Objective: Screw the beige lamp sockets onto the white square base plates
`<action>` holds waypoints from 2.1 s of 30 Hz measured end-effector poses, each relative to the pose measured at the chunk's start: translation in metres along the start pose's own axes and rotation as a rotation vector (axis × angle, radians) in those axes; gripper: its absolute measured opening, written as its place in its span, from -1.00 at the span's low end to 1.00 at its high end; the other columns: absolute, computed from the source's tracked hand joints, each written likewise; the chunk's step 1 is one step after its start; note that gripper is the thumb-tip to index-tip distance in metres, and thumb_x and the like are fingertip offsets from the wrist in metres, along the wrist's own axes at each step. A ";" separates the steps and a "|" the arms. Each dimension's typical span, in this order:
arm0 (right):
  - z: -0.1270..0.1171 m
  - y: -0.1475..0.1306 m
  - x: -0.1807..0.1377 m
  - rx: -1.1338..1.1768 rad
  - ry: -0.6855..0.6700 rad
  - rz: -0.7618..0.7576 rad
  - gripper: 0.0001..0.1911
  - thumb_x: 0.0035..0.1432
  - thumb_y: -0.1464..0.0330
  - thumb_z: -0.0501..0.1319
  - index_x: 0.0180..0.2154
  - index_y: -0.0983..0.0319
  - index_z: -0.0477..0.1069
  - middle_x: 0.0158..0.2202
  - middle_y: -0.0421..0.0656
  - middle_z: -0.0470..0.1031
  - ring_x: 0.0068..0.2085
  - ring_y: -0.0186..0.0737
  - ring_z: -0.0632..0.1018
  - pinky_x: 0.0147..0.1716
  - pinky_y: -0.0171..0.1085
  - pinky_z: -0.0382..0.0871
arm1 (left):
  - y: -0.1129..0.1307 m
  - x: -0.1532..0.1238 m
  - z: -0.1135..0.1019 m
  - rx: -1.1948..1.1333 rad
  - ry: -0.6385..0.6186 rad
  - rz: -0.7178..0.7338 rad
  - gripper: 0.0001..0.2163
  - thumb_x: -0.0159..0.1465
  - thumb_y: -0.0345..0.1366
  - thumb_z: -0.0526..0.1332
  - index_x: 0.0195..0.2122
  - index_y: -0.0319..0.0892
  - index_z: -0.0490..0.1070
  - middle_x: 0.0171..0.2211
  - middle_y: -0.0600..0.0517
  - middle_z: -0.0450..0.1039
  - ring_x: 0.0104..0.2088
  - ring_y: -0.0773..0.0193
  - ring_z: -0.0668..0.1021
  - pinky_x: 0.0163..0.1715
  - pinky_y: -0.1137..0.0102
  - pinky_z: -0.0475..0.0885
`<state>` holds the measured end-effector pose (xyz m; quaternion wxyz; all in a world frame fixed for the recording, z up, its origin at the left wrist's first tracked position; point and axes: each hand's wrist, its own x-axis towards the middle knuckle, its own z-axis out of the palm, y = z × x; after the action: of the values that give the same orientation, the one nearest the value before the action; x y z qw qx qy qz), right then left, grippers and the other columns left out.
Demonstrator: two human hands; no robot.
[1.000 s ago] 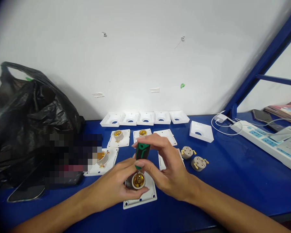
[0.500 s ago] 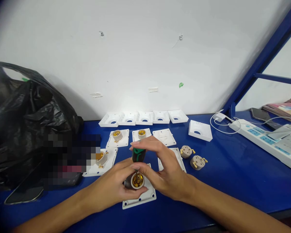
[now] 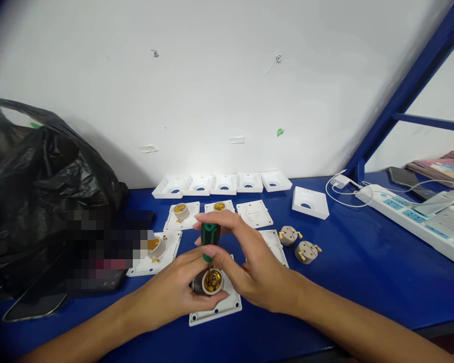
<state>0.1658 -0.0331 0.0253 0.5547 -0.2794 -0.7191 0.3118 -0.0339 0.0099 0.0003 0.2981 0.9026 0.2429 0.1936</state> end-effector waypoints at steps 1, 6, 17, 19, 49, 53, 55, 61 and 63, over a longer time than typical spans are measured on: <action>-0.001 -0.002 0.001 0.052 -0.039 0.083 -0.52 0.49 0.46 0.16 0.32 -0.05 0.26 0.19 -0.08 0.48 0.10 -0.15 0.62 0.11 -0.04 0.60 | 0.000 0.000 0.000 -0.001 -0.002 -0.007 -0.76 0.29 -0.25 0.47 -0.09 -0.11 0.49 -0.20 0.04 0.52 -0.21 0.16 0.58 -0.22 0.36 0.49; -0.008 -0.006 0.006 -0.017 0.039 0.009 -0.58 0.38 0.39 0.34 0.20 -0.04 0.44 0.10 -0.13 0.50 0.13 -0.11 0.53 0.19 -0.01 0.52 | 0.001 -0.001 -0.001 -0.020 0.002 -0.018 -0.79 0.29 -0.26 0.46 -0.15 -0.11 0.46 -0.23 0.08 0.48 -0.30 0.23 0.55 -0.32 0.41 0.45; -0.020 -0.006 0.019 0.311 -0.117 0.182 -0.68 0.40 0.34 0.33 0.15 0.03 0.49 0.05 -0.11 0.63 0.09 -0.16 0.65 0.01 -0.11 0.67 | 0.000 0.003 -0.004 -0.069 -0.027 -0.033 -0.77 0.26 -0.24 0.47 -0.20 -0.10 0.42 -0.26 0.12 0.44 -0.32 0.27 0.53 -0.31 0.42 0.44; -0.021 -0.006 0.019 0.322 -0.092 0.172 -0.64 0.36 0.33 0.38 0.15 0.00 0.50 0.05 -0.13 0.62 0.05 -0.19 0.66 -0.02 -0.15 0.67 | 0.000 0.003 -0.004 -0.075 -0.025 -0.027 -0.76 0.25 -0.26 0.48 -0.22 -0.10 0.42 -0.27 0.13 0.43 -0.32 0.27 0.52 -0.30 0.42 0.43; -0.015 -0.011 0.013 0.016 0.093 0.125 -0.60 0.38 0.35 0.35 0.19 -0.10 0.49 -0.07 -0.20 0.44 -0.09 -0.21 0.49 -0.12 -0.17 0.43 | 0.005 0.005 -0.007 -0.090 -0.031 0.000 -0.65 0.24 -0.35 0.51 -0.34 -0.11 0.27 -0.39 0.20 0.28 -0.41 0.33 0.38 -0.34 0.42 0.27; -0.014 -0.009 0.012 -0.011 0.086 0.084 -0.56 0.35 0.40 0.38 0.19 -0.09 0.50 -0.13 -0.23 0.43 -0.16 -0.23 0.45 -0.13 -0.18 0.40 | 0.004 0.004 -0.006 -0.080 -0.027 -0.002 -0.67 0.24 -0.33 0.52 -0.31 -0.11 0.30 -0.37 0.20 0.29 -0.40 0.33 0.38 -0.36 0.43 0.27; -0.014 -0.008 0.011 -0.038 0.077 0.051 -0.54 0.33 0.43 0.39 0.19 -0.07 0.50 -0.14 -0.23 0.43 -0.17 -0.24 0.45 -0.13 -0.17 0.39 | 0.003 0.004 -0.006 -0.071 -0.023 0.002 -0.68 0.24 -0.32 0.52 -0.30 -0.11 0.32 -0.37 0.19 0.29 -0.39 0.32 0.40 -0.36 0.43 0.27; -0.013 -0.008 0.009 -0.105 0.066 -0.018 -0.49 0.32 0.49 0.38 0.21 -0.04 0.49 -0.13 -0.22 0.46 -0.16 -0.22 0.47 -0.09 -0.14 0.40 | -0.001 0.003 -0.004 -0.065 -0.029 0.008 -0.70 0.26 -0.28 0.52 -0.27 -0.13 0.35 -0.30 0.14 0.39 -0.33 0.29 0.46 -0.33 0.42 0.30; -0.013 -0.008 0.009 -0.117 0.066 -0.023 -0.48 0.32 0.50 0.38 0.22 -0.04 0.48 -0.12 -0.21 0.47 -0.15 -0.21 0.47 -0.09 -0.13 0.40 | -0.001 0.003 -0.004 -0.063 -0.023 0.011 -0.71 0.26 -0.29 0.51 -0.26 -0.13 0.36 -0.28 0.14 0.40 -0.31 0.28 0.47 -0.32 0.42 0.31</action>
<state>0.1763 -0.0301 0.0394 0.5644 -0.3133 -0.7206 0.2532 -0.0337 0.0134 0.0033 0.3280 0.8963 0.2283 0.1925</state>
